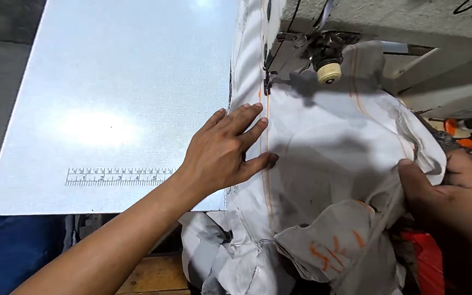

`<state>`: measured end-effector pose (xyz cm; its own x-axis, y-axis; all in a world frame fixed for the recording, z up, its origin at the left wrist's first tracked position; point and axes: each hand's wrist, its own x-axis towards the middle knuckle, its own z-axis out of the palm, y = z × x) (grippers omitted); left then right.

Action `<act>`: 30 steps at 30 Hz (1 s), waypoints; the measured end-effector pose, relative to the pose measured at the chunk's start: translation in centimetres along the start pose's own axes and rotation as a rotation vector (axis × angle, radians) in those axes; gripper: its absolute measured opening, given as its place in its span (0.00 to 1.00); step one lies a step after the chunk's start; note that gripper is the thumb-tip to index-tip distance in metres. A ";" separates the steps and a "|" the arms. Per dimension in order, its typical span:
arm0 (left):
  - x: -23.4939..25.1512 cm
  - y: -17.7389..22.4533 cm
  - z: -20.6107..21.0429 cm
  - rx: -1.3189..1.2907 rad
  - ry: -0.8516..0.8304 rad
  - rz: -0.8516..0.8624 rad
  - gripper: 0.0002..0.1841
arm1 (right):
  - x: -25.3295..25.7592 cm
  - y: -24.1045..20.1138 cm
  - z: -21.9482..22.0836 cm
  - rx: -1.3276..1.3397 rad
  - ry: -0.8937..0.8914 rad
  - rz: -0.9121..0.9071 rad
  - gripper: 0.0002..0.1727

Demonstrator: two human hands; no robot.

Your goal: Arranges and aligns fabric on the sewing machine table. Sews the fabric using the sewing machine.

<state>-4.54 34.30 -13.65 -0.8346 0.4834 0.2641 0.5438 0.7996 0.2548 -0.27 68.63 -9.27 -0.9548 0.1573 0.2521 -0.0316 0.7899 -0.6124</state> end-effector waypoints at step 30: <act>5.3 -4.1 -0.4 0.033 -0.142 -0.076 0.62 | 6.6 0.4 2.3 -0.069 0.002 -0.036 0.11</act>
<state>-11.13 33.45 -12.90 -0.8785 0.4649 0.1101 0.4774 0.8459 0.2377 -7.24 68.57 -9.58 -0.9528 0.1289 0.2750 -0.0457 0.8343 -0.5494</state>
